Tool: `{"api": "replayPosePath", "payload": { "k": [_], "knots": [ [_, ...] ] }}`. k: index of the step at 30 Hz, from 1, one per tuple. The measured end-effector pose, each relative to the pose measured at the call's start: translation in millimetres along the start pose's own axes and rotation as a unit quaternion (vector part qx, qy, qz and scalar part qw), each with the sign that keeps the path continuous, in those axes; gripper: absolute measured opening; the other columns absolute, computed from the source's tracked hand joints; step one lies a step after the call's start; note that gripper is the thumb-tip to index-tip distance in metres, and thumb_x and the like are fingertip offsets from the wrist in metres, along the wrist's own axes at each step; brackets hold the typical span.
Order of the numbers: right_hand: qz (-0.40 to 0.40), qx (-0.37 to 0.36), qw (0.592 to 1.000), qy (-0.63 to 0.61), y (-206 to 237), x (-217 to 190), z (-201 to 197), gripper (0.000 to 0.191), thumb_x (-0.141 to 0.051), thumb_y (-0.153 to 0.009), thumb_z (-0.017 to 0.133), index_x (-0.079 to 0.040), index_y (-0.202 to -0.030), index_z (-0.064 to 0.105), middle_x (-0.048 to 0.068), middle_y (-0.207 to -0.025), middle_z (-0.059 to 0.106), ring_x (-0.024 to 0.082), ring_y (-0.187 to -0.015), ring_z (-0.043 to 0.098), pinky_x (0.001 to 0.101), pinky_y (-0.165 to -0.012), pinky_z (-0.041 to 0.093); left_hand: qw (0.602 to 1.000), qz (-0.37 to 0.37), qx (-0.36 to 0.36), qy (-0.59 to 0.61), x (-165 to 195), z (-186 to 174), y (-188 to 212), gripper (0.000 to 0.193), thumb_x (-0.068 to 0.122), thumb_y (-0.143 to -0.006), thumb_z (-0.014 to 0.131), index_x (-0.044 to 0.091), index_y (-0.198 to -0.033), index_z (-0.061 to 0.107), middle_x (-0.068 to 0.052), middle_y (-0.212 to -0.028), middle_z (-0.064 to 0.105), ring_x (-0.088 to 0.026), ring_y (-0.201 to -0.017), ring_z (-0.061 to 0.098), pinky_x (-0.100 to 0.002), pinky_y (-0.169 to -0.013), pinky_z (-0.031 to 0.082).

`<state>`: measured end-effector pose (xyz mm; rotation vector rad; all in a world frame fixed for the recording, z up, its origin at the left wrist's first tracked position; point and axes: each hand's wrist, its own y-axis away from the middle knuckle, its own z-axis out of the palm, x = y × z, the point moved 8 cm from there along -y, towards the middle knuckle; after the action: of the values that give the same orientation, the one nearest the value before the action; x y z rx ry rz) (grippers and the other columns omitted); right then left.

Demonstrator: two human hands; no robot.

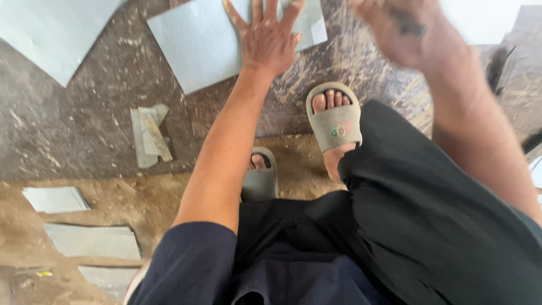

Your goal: The person sits on the floor and marks a line on a flat sheet with a pen, then uses shears to cut the sheet along the marked line, trimming off a strip and setting the cut piece aside.

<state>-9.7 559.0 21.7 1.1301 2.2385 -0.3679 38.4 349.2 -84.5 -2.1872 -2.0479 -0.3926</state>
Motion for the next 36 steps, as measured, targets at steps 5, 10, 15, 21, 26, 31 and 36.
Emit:
{"api": "replayPosePath", "payload": {
  "k": [5,10,15,21,26,31,36],
  "knots": [
    [0.138,0.015,0.978,-0.157,-1.2,20.4,66.0,0.016,-0.002,-0.102,0.052,-0.002,-0.088,0.06,0.017,-0.103,0.07,0.026,-0.071,0.071,0.035,-0.05,0.051,0.993,0.075,0.088,0.028,-3.6,-6.8,8.8,0.065,0.042,-0.097,0.076,0.037,-0.154,0.044,-0.009,-0.166,0.027,-0.04,-0.154,0.02,-0.08,-0.116,-0.006],
    [0.136,0.16,0.974,-0.086,11.8,41.3,99.8,0.029,-0.014,-0.087,0.09,0.003,-0.09,0.067,0.018,-0.079,0.067,0.033,-0.067,0.066,0.0435,-0.06,0.05,0.988,0.069,0.116,0.071,-20.2,4.7,5.1,0.065,0.059,-0.103,0.065,0.033,-0.158,0.042,-0.008,-0.168,0.023,-0.031,-0.16,0.017,-0.07,-0.127,-0.002],
    [0.184,0.155,0.968,-0.066,15.7,58.0,113.7,0.046,-0.023,-0.076,0.099,0.001,-0.08,0.06,0.016,-0.072,0.065,0.033,-0.063,0.065,0.0416,-0.057,0.05,0.984,0.069,0.158,0.05,-43.2,6.1,-28.6,0.083,0.071,-0.101,0.07,0.024,-0.162,0.039,-0.004,-0.171,0.023,-0.03,-0.161,0.012,-0.068,-0.131,-0.005],
    [0.186,0.139,0.969,-0.081,12.1,59.5,115.4,0.05,-0.024,-0.079,0.099,-0.002,-0.075,0.054,0.014,-0.066,0.06,0.027,-0.058,0.061,0.0406,-0.054,0.048,0.98,0.114,0.157,0.05,-44.8,8.4,-26.7,0.091,0.062,-0.094,0.086,0.026,-0.162,0.04,-0.002,-0.172,0.026,-0.028,-0.162,0.007,-0.066,-0.13,-0.01],
    [0.189,0.13,0.969,-0.095,12.9,58.1,115.8,0.05,-0.023,-0.081,0.099,-0.003,-0.073,0.053,0.014,-0.064,0.058,0.025,-0.055,0.059,0.0396,-0.052,0.046,0.977,0.119,0.171,0.053,-43.5,5.2,-25.4,0.093,0.064,-0.093,0.087,0.026,-0.163,0.04,0.0,-0.171,0.026,-0.027,-0.161,0.006,-0.064,-0.13,-0.013],
    [0.185,0.133,0.97,-0.089,11.6,54.7,113.1,0.051,-0.023,-0.081,0.099,-0.002,-0.074,0.053,0.014,-0.065,0.058,0.025,-0.057,0.059,0.0397,-0.053,0.046,0.978,0.107,0.167,0.062,-42.7,3.0,-26.2,0.092,0.063,-0.092,0.088,0.027,-0.162,0.041,0.0,-0.17,0.03,-0.026,-0.161,0.008,-0.063,-0.13,-0.013],
    [0.192,0.123,0.97,-0.082,13.1,57.5,115.1,0.051,-0.024,-0.081,0.099,-0.002,-0.074,0.054,0.015,-0.065,0.058,0.027,-0.058,0.059,0.04,-0.055,0.047,0.982,0.091,0.149,0.072,-42.4,2.8,-27.0,0.09,0.059,-0.09,0.089,0.024,-0.16,0.044,-0.001,-0.167,0.036,-0.028,-0.159,0.013,-0.064,-0.128,-0.012]
  ]
}}
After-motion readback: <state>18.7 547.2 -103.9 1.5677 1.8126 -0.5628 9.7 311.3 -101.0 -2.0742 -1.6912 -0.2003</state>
